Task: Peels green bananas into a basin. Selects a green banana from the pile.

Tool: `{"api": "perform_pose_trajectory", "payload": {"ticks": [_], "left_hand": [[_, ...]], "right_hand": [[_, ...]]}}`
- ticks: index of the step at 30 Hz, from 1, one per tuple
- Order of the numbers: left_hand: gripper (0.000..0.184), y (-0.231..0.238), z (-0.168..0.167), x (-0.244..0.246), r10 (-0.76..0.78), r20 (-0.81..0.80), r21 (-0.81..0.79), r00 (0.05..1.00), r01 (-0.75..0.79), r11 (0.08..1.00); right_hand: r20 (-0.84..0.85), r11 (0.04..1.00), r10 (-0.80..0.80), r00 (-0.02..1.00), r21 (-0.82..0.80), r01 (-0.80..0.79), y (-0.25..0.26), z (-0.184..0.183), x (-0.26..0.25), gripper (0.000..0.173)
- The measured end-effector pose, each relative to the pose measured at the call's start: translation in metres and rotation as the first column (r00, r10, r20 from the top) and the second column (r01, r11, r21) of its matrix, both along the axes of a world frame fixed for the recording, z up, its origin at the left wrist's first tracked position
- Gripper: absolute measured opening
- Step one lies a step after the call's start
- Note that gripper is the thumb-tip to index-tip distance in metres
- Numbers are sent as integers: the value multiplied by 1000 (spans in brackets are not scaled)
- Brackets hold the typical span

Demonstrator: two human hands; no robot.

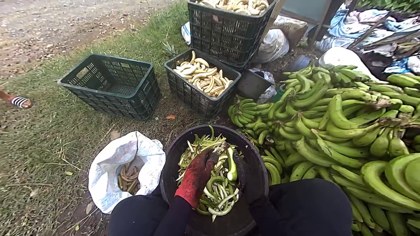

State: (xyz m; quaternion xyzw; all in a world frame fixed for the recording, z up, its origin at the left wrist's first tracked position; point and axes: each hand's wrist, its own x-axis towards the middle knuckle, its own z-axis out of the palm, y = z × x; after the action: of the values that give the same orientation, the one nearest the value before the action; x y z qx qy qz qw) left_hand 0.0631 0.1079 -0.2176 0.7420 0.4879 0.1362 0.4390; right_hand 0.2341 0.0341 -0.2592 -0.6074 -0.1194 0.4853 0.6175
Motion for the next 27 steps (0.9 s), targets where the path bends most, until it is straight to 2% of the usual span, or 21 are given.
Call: {"api": "perform_pose_trajectory", "payload": {"ticks": [3, 4, 6, 7, 9, 10, 12, 13, 15, 18, 21, 22, 24, 27], "left_hand": [[43, -20, 11, -1, -156, 171, -288, 973, 201, 937], [43, -23, 16, -2, -172, 197, -332, 965, 231, 914], [44, -24, 19, -2, -188, 194, -336, 963, 245, 909], [45, -21, 18, -1, -201, 152, -295, 968, 239, 925], [44, -15, 13, 2, -211, -20, -97, 977, 208, 973], [44, -11, 11, 3, -170, -135, 57, 976, 179, 982], [50, 1, 6, 6, 7, -265, 348, 964, 89, 933], [52, 8, 5, 6, 92, -286, 418, 954, 38, 908], [54, 18, 11, 6, 165, -292, 389, 942, -41, 920], [51, 6, 15, 5, 89, -146, 215, 985, -57, 975], [47, -20, 12, 5, -56, -71, 44, 996, 59, 997], [47, -27, 14, 6, -94, -75, 18, 993, 96, 995], [47, -39, 15, 7, -112, -51, 24, 992, 113, 993], [48, -45, 13, 7, -72, -11, 59, 997, 73, 996]], "right_hand": [[304, 997, -17, 953, 75, -6, 4, 25, 20, 41], [325, 993, -29, 945, 117, -10, 7, 26, 25, 41], [243, 983, -17, 970, 179, -27, 15, 22, 30, 39], [138, 978, 0, 990, 205, -29, 20, 19, 29, 37], [-87, 976, 57, 995, 216, -37, 20, 18, 17, 36], [-209, 977, 101, 973, 203, -58, 16, 11, 10, 38], [-404, 970, 239, 883, 137, -200, 5, 2, -3, 43], [-436, 949, 311, 844, 95, -300, 0, -2, -7, 48], [-373, 911, 386, 844, 7, -413, -9, -7, -11, 51], [-287, 960, 272, 918, 12, -281, -10, -12, -3, 52], [-176, 979, 108, 978, 189, -74, 2, 14, 5, 47], [-163, 963, 48, 986, 271, -2, 10, 16, 8, 43], [-141, 932, -100, 985, 335, 142, 27, 19, 13, 35], [62, 914, -323, 944, 280, 294, 46, 21, 14, 43]]}}
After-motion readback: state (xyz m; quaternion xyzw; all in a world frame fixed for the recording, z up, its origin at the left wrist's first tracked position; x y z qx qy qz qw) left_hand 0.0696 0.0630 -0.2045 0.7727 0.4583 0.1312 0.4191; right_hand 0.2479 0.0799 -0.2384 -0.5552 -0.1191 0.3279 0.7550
